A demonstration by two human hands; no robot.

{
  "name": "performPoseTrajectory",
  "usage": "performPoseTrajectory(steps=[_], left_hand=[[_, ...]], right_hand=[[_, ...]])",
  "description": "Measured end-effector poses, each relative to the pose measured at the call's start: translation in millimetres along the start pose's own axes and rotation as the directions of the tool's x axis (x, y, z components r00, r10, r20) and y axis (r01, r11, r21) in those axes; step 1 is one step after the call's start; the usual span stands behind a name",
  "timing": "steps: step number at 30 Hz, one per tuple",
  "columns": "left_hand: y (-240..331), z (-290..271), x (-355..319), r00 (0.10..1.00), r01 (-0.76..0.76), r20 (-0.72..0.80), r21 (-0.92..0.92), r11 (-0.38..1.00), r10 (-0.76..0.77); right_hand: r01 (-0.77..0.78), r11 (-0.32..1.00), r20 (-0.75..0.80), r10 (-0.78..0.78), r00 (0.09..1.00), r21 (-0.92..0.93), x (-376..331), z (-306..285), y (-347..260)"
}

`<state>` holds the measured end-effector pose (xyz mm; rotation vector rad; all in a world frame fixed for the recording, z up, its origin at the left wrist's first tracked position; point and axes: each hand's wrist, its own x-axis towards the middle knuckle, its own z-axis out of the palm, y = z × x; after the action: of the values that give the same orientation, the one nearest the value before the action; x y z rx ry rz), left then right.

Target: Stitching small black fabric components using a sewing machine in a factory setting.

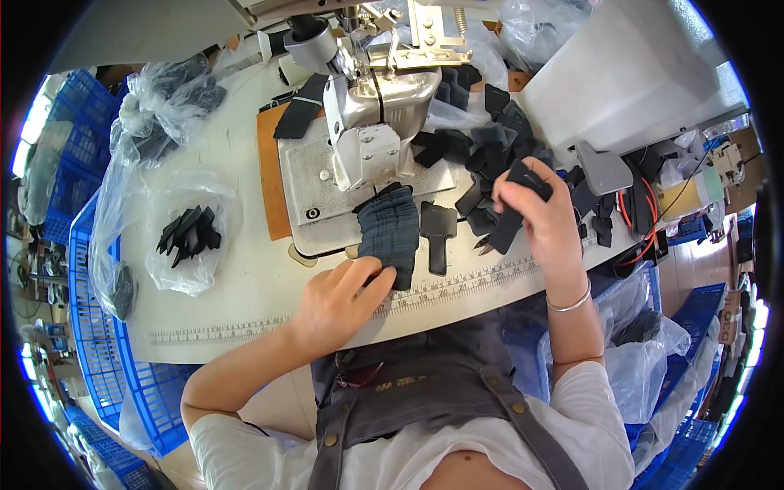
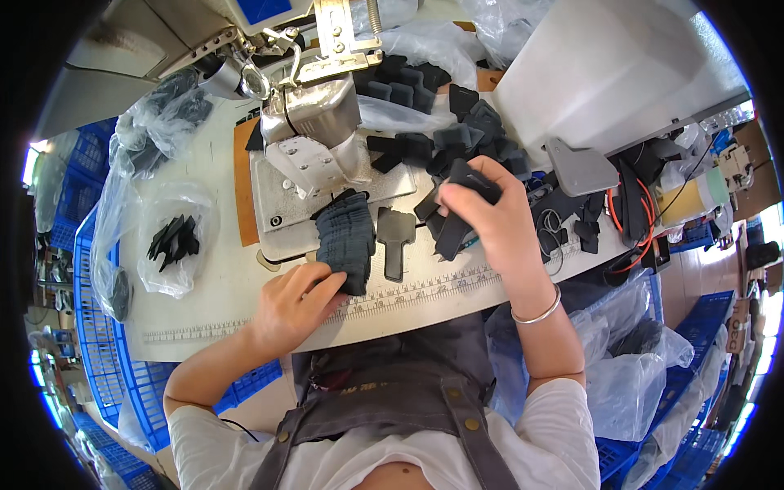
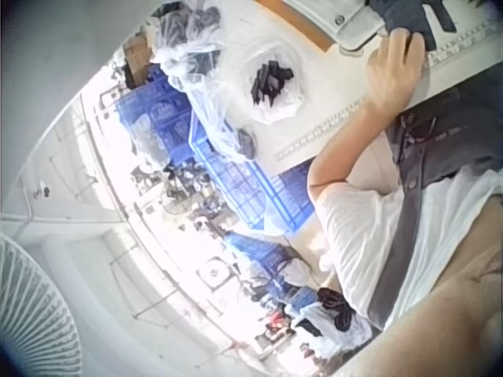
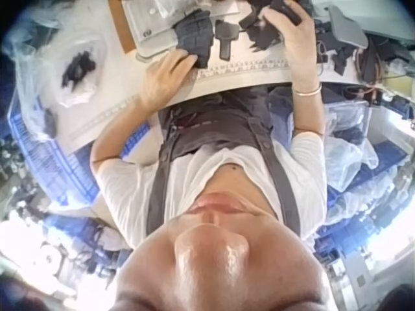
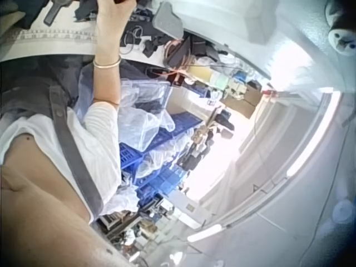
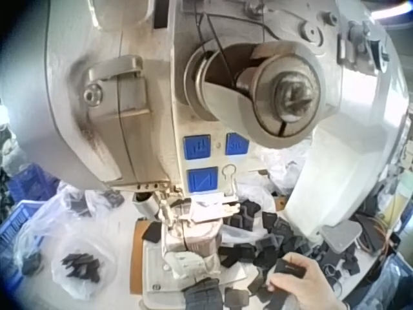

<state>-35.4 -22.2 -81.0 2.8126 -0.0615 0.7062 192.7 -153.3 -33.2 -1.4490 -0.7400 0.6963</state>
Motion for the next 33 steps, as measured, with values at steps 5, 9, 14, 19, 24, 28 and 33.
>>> performPoseTrajectory(steps=[5,9,14,19,24,28,33], left_hand=[[4,-4,0,0.999,-0.039,0.030,0.096,0.995,0.036],[3,-2,-5,0.988,-0.139,-0.032,0.244,0.960,0.151],[7,-4,-5,0.993,-0.113,-0.014,0.173,0.979,0.117],[4,-7,1,1.000,-0.012,-0.008,-0.139,0.990,0.011],[10,-52,25,0.875,0.484,0.319,-0.567,0.666,-0.364],[4,-69,55,0.776,0.599,0.481,-0.765,0.236,-0.409],[-2,-58,75,0.968,0.195,-0.036,-0.510,0.838,-0.248]], right_hand=[[-0.212,0.898,0.158,0.162,0.974,0.385,-9,-4,28],[-0.218,0.879,0.142,0.173,0.975,0.424,-19,10,27],[-0.280,0.803,0.305,0.129,0.944,0.526,-18,13,24],[-0.478,0.754,0.492,0.236,0.838,0.451,-21,17,23],[-0.452,0.860,0.486,0.298,0.822,0.238,-16,19,20],[-0.324,0.929,0.429,0.223,0.875,0.178,-18,46,6],[-0.082,0.974,0.309,0.013,0.951,0.211,-20,64,-12]])
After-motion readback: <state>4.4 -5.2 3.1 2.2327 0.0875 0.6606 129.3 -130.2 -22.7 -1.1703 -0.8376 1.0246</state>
